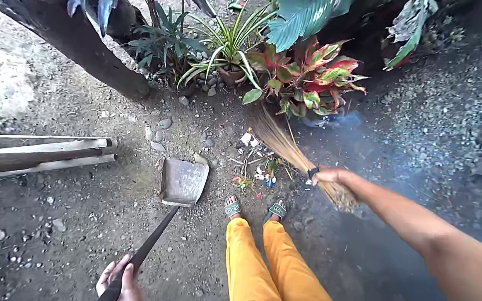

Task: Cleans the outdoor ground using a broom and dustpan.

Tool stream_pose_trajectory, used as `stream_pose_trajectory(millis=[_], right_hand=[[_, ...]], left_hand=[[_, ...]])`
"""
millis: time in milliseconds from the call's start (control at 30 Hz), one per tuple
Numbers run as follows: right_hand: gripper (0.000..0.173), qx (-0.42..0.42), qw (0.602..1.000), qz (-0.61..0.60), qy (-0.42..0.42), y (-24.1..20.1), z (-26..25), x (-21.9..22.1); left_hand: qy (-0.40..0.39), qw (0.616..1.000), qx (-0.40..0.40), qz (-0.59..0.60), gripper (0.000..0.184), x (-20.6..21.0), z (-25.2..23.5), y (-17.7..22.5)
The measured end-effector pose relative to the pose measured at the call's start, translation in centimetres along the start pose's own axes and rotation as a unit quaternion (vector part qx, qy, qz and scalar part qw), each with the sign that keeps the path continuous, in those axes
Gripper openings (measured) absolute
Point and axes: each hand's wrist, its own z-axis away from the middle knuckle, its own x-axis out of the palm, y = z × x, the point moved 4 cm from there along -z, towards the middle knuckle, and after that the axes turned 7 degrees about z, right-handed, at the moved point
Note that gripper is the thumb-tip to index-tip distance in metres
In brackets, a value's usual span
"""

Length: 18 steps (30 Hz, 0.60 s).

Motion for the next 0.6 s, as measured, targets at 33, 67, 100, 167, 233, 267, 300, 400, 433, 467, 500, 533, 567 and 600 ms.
stream_pose_trajectory(millis=[33, 67, 100, 167, 233, 267, 300, 400, 433, 467, 500, 533, 567, 600], right_hand=[[0.049, 0.002, 1.000, -0.003, -0.016, 0.9, 1.5, 1.5], [0.049, 0.007, 1.000, 0.001, -0.030, 2.0, 3.3, 2.6], [0.050, 0.010, 0.999, 0.005, -0.038, 3.2, 5.4, 3.3], [0.061, 0.016, 0.999, 0.006, -0.042, 4.3, 11.2, 3.2], [0.072, 0.008, 1.000, 0.016, -0.020, 5.4, 16.1, 2.2], [0.076, 0.005, 0.999, 0.030, -0.015, 5.3, 18.0, 1.6], [0.079, 0.002, 0.999, 0.047, -0.008, 4.9, 19.2, 1.0], [0.087, -0.021, 0.995, 0.090, 0.028, 0.2, 19.3, -1.0], [0.086, -0.032, 0.993, 0.109, 0.040, -2.4, 18.3, -1.6], [0.084, -0.040, 0.989, 0.131, 0.054, -5.1, 16.7, -2.0], [0.082, -0.044, 0.985, 0.152, 0.070, -7.5, 14.5, -2.1], [0.082, -0.044, 0.980, 0.172, 0.087, -9.5, 12.0, -1.8], [0.083, -0.043, 0.975, 0.191, 0.103, -11.1, 9.3, -1.2], [0.084, -0.046, 0.971, 0.205, 0.110, -12.1, 6.5, -0.5]], left_hand=[[-0.006, 1.000, 0.002, -0.003, 0.047, -0.3, -0.1, -0.2], [-0.016, 1.000, 0.007, -0.003, 0.049, -0.6, -0.1, -0.3], [-0.025, 1.000, 0.015, -0.001, 0.051, -0.7, -0.1, -0.5], [-0.029, 0.999, 0.034, 0.007, 0.051, -0.6, -0.1, -0.4], [-0.017, 0.999, 0.036, 0.018, 0.050, 0.0, 0.1, -0.2], [-0.012, 0.999, 0.033, 0.015, 0.050, 0.3, 0.3, 0.0], [-0.006, 0.999, 0.032, 0.011, 0.051, 0.6, 0.5, 0.2], [-0.011, 0.999, 0.043, -0.001, 0.052, 1.3, 0.7, 0.3], [-0.015, 0.999, 0.048, 0.001, 0.050, 1.5, 0.7, 0.3], [-0.018, 0.998, 0.055, 0.004, 0.049, 1.6, 0.7, 0.4], [-0.021, 0.998, 0.062, 0.008, 0.048, 1.6, 0.7, 0.4], [-0.022, 0.997, 0.070, 0.012, 0.047, 1.5, 0.6, 0.4], [-0.020, 0.997, 0.078, 0.014, 0.046, 1.3, 0.6, 0.2], [-0.016, 0.996, 0.087, 0.015, 0.045, 1.0, 0.5, 0.0]])
